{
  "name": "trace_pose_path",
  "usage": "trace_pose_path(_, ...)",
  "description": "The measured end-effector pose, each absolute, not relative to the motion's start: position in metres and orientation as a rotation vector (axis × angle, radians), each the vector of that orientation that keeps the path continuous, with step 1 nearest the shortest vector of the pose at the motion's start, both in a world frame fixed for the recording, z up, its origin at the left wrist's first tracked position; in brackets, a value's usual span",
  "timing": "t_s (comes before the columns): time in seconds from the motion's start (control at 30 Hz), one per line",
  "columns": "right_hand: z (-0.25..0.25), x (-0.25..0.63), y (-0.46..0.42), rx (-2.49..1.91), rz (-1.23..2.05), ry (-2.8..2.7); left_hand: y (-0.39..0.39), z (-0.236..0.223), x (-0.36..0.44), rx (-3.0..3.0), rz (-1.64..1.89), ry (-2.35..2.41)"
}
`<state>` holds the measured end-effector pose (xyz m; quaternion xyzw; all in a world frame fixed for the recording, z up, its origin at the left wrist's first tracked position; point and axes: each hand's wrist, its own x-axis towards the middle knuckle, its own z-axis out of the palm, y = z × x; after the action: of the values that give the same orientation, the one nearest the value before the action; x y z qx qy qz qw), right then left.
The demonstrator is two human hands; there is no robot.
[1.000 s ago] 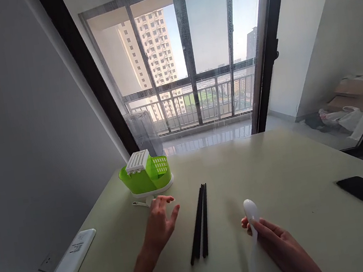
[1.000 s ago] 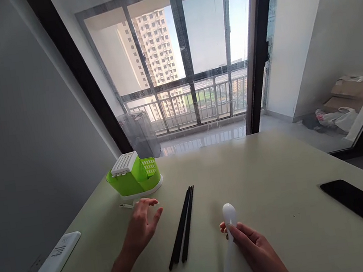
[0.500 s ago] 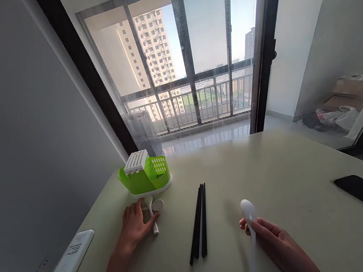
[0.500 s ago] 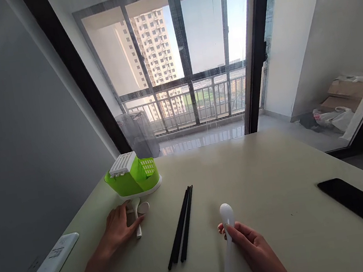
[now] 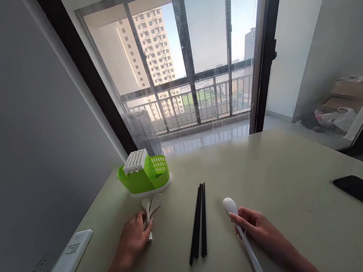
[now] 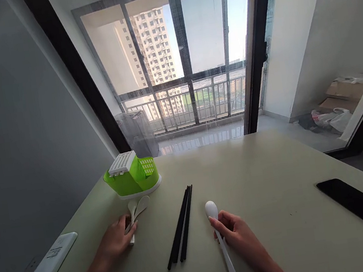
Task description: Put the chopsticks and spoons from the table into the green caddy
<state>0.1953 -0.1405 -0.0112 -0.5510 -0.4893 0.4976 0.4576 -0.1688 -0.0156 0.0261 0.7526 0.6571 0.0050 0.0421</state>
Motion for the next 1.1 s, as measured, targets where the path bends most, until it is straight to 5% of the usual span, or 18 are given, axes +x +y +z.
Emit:
trace_pose_path(0.27, -0.02, 0.192, -0.104, -1.776, 0.495, -1.55, -0.019, 0.025, -0.155, 2.186, 0.115, 1.96)
trace_pose_path(0.6, -0.03, 0.201, -0.068, -1.934, 0.316, -1.693, -0.046, 0.027, -0.083, 2.024, 0.665, 1.546)
trace_pose_path(0.83, -0.034, 0.198, -0.072, -1.958, 0.22, -1.748, -0.061, 0.021, -0.013, 2.261, 0.618, 1.314)
trace_pose_path(1.1, -0.038, 0.199, -0.073, -1.926, 0.176, -1.79, -0.056, 0.007, 0.028, 2.374, 0.393, 1.586)
